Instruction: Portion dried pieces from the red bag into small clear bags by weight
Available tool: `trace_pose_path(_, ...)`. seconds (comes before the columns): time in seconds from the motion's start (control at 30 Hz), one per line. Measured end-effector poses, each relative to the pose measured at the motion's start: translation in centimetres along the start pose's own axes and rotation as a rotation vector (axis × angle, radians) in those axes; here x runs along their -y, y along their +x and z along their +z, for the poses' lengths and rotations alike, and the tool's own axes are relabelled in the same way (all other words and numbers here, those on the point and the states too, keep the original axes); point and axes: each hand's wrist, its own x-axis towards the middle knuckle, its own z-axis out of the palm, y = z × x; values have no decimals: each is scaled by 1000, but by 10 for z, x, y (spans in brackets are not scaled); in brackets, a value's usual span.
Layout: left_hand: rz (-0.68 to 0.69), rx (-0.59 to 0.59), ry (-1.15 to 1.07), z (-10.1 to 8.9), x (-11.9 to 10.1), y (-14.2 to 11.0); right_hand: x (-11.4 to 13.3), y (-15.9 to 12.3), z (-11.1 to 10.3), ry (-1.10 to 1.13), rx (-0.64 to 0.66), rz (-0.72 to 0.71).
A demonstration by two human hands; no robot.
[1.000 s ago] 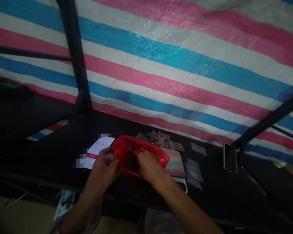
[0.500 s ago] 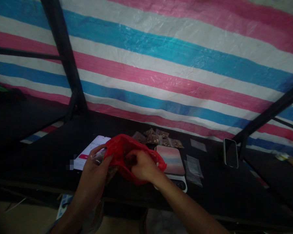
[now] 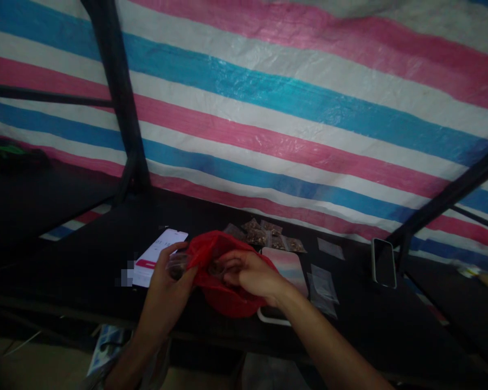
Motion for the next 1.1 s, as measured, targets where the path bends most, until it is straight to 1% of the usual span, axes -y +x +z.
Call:
trace_pose_path(0.13, 49, 104, 92, 1, 10, -3, 19, -16, -1, 20, 42, -44)
trace_pose_path(0.27, 50, 178, 165, 4, 11, -8, 32, -25, 4, -45, 63, -132)
trace_pose_path(0.33, 58, 226, 158, 4, 10, -10, 35, -24, 10, -97, 35, -201)
trace_pose_path(0.4, 76, 275, 147, 4, 10, -12, 37, -20, 17, -189, -27, -258)
trace_pose_path(0.47, 100, 302, 152, 3, 12, -14, 38, -17, 24, -320, -101, -283)
trace_pose_path(0.6, 170, 330, 222, -2, 18, -14, 42, -16, 35, -609, -196, -294)
trace_pose_path(0.7, 235, 325, 262, -6, 21, -11, 43, -18, 39, -833, -235, -322)
trace_pose_path(0.77, 277, 320, 265, -8, 23, -10, 44, -19, 42, -936, -246, -340)
trace_pose_path(0.87, 336, 327, 281, -9, 23, -9, 47, -20, 45, -1004, -249, -326)
trace_pose_path(1.0, 402, 350, 281, -10, 22, -8, 52, -22, 47, -1007, -262, -282)
trace_pose_path(1.1, 410, 350, 289, -8, 24, -7, 56, -25, 48, -1006, -264, -260)
